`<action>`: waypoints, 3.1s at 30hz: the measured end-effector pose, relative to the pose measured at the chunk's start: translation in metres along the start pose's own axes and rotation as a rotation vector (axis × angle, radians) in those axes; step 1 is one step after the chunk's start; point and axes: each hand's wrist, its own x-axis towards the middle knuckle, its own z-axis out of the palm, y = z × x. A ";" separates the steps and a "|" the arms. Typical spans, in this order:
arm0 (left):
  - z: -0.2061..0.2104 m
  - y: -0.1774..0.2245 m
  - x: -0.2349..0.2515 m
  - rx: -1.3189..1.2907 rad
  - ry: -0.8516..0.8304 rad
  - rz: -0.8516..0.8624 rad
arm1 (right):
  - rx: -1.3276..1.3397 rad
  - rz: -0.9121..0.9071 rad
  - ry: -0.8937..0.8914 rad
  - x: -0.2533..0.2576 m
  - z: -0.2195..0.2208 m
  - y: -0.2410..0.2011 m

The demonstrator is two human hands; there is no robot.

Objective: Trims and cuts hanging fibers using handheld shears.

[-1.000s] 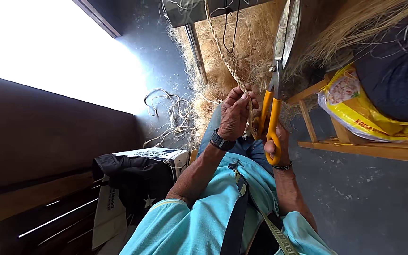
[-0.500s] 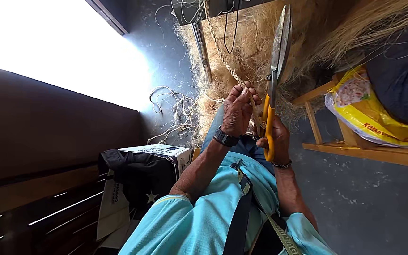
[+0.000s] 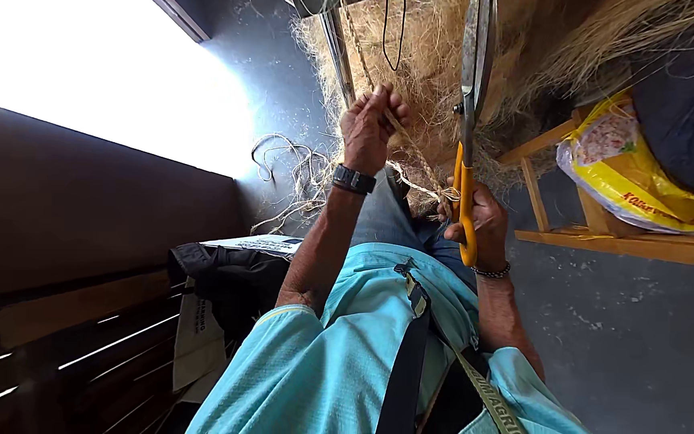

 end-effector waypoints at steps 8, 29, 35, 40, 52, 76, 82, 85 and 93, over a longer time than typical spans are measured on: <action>-0.035 0.039 0.034 -0.100 0.060 0.053 | -0.015 -0.032 0.007 0.002 -0.006 -0.007; -0.046 -0.026 -0.039 -0.074 -0.303 -0.126 | -0.166 -0.025 -0.038 0.014 0.002 -0.013; -0.023 -0.053 -0.069 -0.200 -0.357 -0.261 | -0.248 0.006 -0.012 0.011 0.007 -0.009; -0.024 -0.050 -0.066 -0.237 -0.330 -0.237 | -0.344 -0.041 -0.018 0.009 0.000 -0.007; -0.018 -0.019 -0.034 -0.292 -0.068 -0.195 | -0.690 -0.016 0.080 -0.029 -0.050 -0.010; -0.030 -0.022 -0.025 -0.287 -0.019 -0.093 | -0.925 0.072 0.082 -0.066 -0.035 0.007; -0.028 -0.023 -0.027 -0.231 0.039 -0.106 | -0.967 0.011 0.097 -0.064 -0.039 0.005; -0.027 -0.023 -0.027 -0.248 0.055 -0.135 | -0.984 -0.001 0.105 -0.063 -0.039 0.004; -0.023 -0.020 -0.029 -0.231 0.108 -0.164 | -1.002 0.003 0.099 -0.062 -0.047 0.001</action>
